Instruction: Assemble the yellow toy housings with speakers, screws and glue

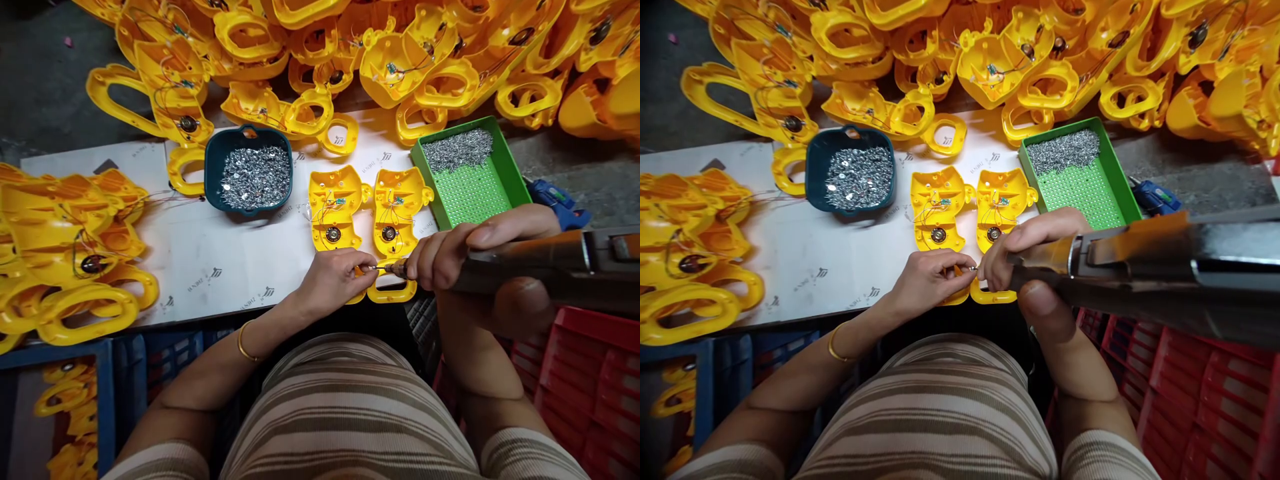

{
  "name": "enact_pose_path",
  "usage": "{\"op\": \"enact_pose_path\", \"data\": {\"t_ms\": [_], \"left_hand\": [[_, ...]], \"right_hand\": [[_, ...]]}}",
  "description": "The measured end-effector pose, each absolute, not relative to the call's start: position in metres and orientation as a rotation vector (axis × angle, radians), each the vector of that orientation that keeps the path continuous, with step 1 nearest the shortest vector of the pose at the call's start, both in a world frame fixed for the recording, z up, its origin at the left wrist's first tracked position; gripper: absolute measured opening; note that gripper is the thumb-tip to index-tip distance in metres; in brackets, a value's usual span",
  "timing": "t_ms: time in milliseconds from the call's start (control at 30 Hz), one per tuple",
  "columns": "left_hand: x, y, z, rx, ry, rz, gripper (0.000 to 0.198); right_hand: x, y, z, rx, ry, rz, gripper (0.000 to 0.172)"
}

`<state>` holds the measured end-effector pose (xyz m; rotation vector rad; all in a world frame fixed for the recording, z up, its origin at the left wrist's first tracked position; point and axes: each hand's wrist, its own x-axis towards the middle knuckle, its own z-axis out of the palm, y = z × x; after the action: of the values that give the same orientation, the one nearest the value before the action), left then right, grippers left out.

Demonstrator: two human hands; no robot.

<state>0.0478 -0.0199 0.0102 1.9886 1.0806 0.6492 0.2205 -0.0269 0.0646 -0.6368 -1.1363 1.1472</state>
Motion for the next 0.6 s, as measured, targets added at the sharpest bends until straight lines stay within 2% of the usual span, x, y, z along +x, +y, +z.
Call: {"op": "enact_pose_path", "data": {"t_ms": [167,300,400,500,600], "left_hand": [[0.049,-0.019,0.010,2.009,1.082,0.644,0.005],[0.047,-0.018,0.008,2.065,1.079,0.559,0.018],[0.046,-0.018,0.005,2.112,1.010,0.518,0.011],[0.046,-0.019,0.004,2.141,0.955,0.502,0.024],[0.047,-0.020,0.004,2.169,0.928,0.501,0.027]], "right_hand": [[0.231,-0.023,0.062,-0.638,-1.239,1.288,0.027],[0.237,-0.026,0.072,-0.671,-1.228,1.280,0.021],[0.237,-0.028,0.076,-0.671,-1.236,1.289,0.022],[0.238,-0.026,0.075,-0.665,-1.245,1.316,0.022],[0.242,-0.020,0.069,-0.600,-1.287,1.343,0.022]]}}
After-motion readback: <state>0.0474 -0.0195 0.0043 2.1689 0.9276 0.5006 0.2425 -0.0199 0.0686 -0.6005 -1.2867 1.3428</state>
